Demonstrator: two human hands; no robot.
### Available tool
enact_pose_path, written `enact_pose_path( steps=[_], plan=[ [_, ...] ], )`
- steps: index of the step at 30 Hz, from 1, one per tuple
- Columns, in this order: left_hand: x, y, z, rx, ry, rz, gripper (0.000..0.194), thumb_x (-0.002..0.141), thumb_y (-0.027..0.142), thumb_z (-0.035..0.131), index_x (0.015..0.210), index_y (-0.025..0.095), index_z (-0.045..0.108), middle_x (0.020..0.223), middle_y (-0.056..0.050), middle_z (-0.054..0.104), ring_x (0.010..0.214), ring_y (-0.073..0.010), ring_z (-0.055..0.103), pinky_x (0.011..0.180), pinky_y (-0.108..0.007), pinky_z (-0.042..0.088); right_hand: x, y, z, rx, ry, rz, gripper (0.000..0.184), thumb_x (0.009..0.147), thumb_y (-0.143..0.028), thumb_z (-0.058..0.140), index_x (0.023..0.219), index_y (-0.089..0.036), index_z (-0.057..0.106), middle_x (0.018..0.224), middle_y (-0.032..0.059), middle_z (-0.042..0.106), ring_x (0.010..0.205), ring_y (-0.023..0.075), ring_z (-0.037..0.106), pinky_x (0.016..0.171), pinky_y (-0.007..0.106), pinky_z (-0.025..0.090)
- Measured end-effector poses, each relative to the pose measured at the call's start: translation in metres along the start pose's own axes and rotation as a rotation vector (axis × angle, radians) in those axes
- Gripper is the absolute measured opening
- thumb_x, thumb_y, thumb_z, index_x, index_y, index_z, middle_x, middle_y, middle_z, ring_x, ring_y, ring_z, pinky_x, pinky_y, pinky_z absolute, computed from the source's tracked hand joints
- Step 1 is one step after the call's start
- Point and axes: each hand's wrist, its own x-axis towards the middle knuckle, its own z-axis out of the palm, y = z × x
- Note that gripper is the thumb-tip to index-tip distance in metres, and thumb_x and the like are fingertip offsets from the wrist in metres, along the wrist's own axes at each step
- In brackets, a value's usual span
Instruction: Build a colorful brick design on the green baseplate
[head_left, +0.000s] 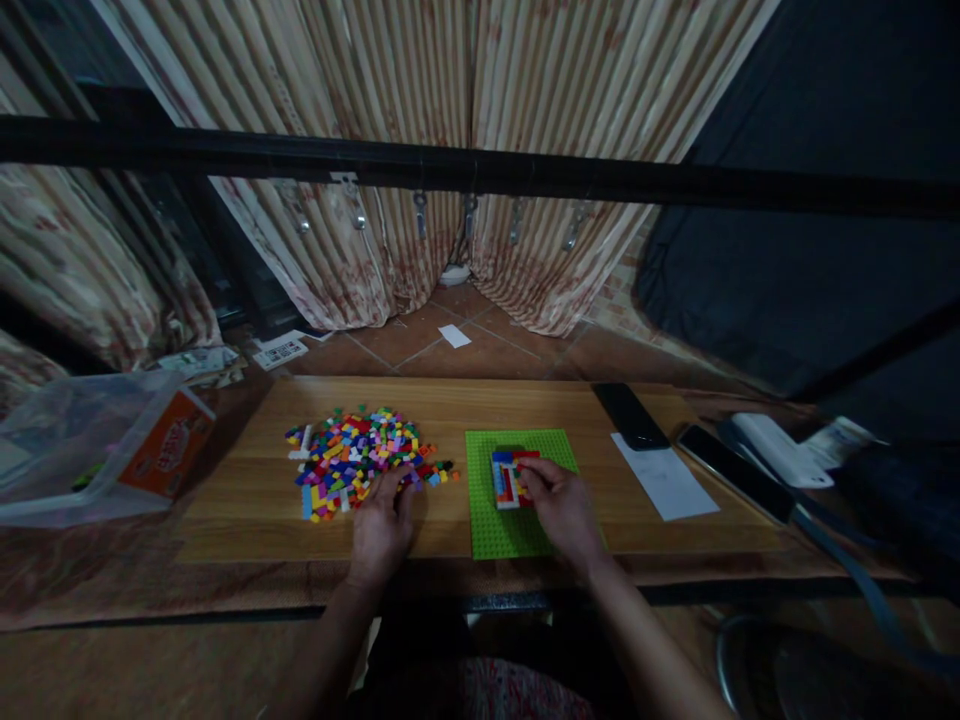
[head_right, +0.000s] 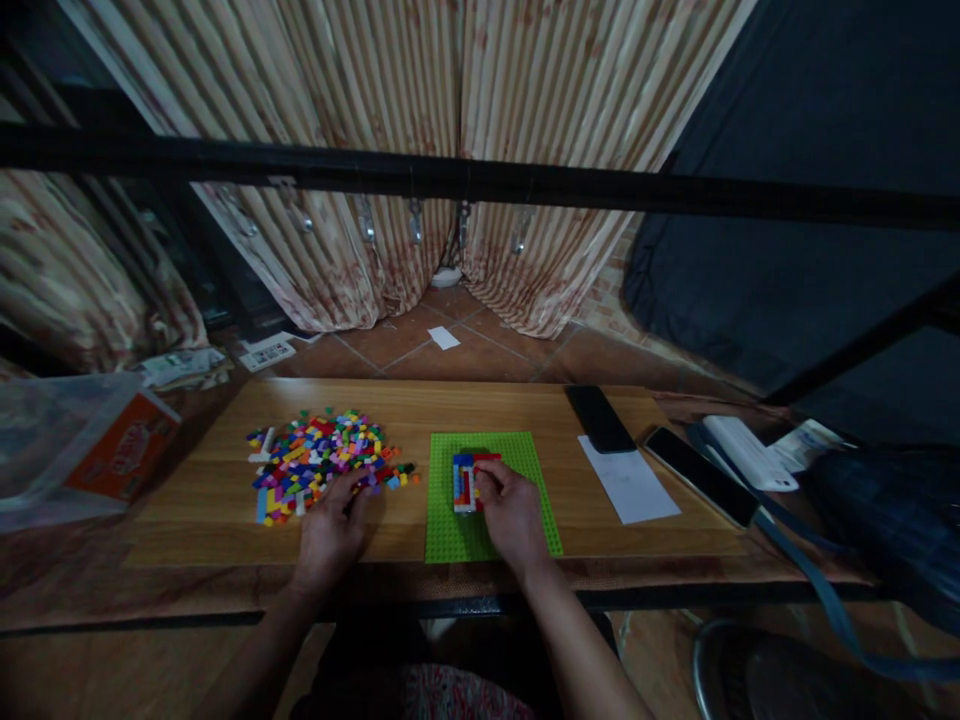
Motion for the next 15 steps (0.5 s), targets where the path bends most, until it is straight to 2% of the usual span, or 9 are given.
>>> enact_pose_path(
  steps=[3, 5, 10, 15],
  plan=[
    [0.0, 0.001, 0.0, -0.014, -0.009, -0.009, 0.028, 0.089, 0.032, 0.045, 0.11, 0.019, 0.059, 0.104, -0.009, 0.067, 0.099, -0.0223, 0.063, 0.088, -0.036, 0.051, 0.003, -0.001, 0.003, -0.267, 0.036, -0.188, 0.024, 0.082, -0.036, 0.056, 0.092, -0.023, 0.073, 0.094, 0.0062, 0.07, 0.087, 0.0199, 0.062, 0.083, 0.037, 0.048],
    [-0.001, 0.001, 0.0, -0.022, -0.008, -0.016, 0.029, 0.089, 0.031, 0.045, 0.11, 0.018, 0.059, 0.104, -0.009, 0.067, 0.099, -0.0222, 0.063, 0.088, -0.036, 0.05, 0.004, -0.002, 0.006, -0.334, 0.061, -0.237, 0.023, 0.083, -0.034, 0.055, 0.09, -0.023, 0.074, 0.092, 0.0062, 0.069, 0.088, 0.02, 0.061, 0.084, 0.037, 0.047],
    [-0.001, 0.003, 0.0, -0.041, -0.016, -0.034, 0.028, 0.089, 0.031, 0.046, 0.11, 0.019, 0.06, 0.106, -0.009, 0.067, 0.1, -0.0219, 0.063, 0.09, -0.035, 0.05, 0.001, -0.003, 0.017, -0.357, 0.11, -0.235, 0.024, 0.083, -0.032, 0.053, 0.088, -0.02, 0.074, 0.09, 0.0075, 0.071, 0.086, 0.0202, 0.062, 0.083, 0.036, 0.047],
    [-0.002, 0.004, 0.0, -0.031, -0.018, -0.041, 0.027, 0.089, 0.031, 0.046, 0.11, 0.019, 0.059, 0.106, -0.01, 0.066, 0.101, -0.0223, 0.062, 0.089, -0.035, 0.05, 0.001, -0.003, 0.022, -0.495, 0.132, -0.183, 0.028, 0.083, -0.035, 0.05, 0.088, -0.02, 0.073, 0.088, 0.0078, 0.073, 0.08, 0.0215, 0.064, 0.077, 0.036, 0.047]
  ],
)
